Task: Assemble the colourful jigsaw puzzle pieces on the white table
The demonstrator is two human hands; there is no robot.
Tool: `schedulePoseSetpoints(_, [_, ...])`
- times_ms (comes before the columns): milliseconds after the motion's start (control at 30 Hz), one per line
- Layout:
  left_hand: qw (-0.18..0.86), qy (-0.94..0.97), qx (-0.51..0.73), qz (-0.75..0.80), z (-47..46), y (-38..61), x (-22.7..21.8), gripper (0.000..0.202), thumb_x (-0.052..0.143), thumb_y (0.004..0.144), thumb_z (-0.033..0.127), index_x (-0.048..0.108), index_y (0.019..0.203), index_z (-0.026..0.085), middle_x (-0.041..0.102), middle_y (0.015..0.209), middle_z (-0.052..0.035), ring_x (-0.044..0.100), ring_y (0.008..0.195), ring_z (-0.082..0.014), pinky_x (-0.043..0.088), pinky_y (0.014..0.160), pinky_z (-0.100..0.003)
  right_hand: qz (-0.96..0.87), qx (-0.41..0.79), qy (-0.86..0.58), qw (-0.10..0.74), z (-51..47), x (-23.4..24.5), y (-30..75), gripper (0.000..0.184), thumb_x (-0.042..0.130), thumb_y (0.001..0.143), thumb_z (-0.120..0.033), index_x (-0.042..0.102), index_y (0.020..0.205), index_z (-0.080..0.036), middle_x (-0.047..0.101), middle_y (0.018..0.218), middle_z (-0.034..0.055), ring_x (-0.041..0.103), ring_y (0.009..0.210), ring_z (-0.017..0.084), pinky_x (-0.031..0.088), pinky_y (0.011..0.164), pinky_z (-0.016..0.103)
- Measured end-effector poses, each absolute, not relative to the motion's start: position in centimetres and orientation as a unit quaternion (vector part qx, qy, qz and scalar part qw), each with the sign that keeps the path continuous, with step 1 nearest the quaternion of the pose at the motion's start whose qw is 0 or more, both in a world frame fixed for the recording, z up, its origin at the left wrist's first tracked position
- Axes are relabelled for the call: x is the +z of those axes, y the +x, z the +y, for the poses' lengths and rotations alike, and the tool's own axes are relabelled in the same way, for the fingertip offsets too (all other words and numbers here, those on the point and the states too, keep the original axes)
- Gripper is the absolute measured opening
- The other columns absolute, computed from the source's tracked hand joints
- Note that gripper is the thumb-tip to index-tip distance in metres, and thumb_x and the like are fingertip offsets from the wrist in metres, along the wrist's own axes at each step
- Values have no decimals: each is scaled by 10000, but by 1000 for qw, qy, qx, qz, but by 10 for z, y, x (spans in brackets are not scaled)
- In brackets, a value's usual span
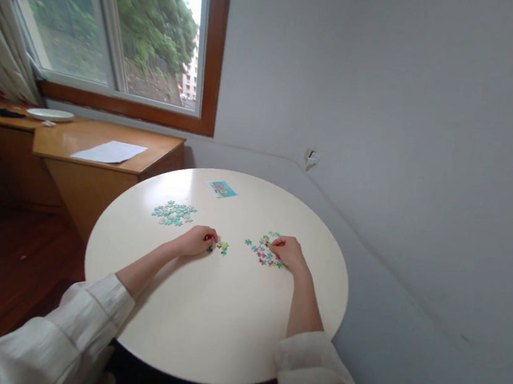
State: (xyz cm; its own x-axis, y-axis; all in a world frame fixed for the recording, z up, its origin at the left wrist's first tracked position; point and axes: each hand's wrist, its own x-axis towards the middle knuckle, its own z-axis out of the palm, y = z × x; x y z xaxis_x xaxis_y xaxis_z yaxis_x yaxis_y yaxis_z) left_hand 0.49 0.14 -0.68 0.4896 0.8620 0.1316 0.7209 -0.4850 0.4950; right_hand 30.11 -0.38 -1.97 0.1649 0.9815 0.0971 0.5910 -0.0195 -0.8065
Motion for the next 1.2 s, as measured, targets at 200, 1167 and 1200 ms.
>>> schedulePoseSetpoints(200, [179,839,203,472,-1,7,-6,245,457,725,92,677,823,142,679,861,-69,601,767,-170,440,705,-231,-548,291,-609,494,-5,-5,275,240,728,504,-340,586,575,-159,647,591,41,575,559,135,433,527,236])
schedulePoseSetpoints(1167, [293,800,322,412,-3,15,-7,173,512,734,214,653,785,128,667,671,-21,548,587,-105,408,581,-204,-606,472,-473,432,-23,-18,183,264,723,539,-308,624,717,-140,655,607,22,574,545,120,405,527,238])
schedulePoseSetpoints(1200, [294,799,322,414,-2,15,-7,167,513,727,204,653,774,126,669,674,-22,550,591,-104,410,584,-204,-609,471,-470,431,-23,-18,183,258,711,550,-304,625,729,-139,653,607,20,571,545,119,406,528,238])
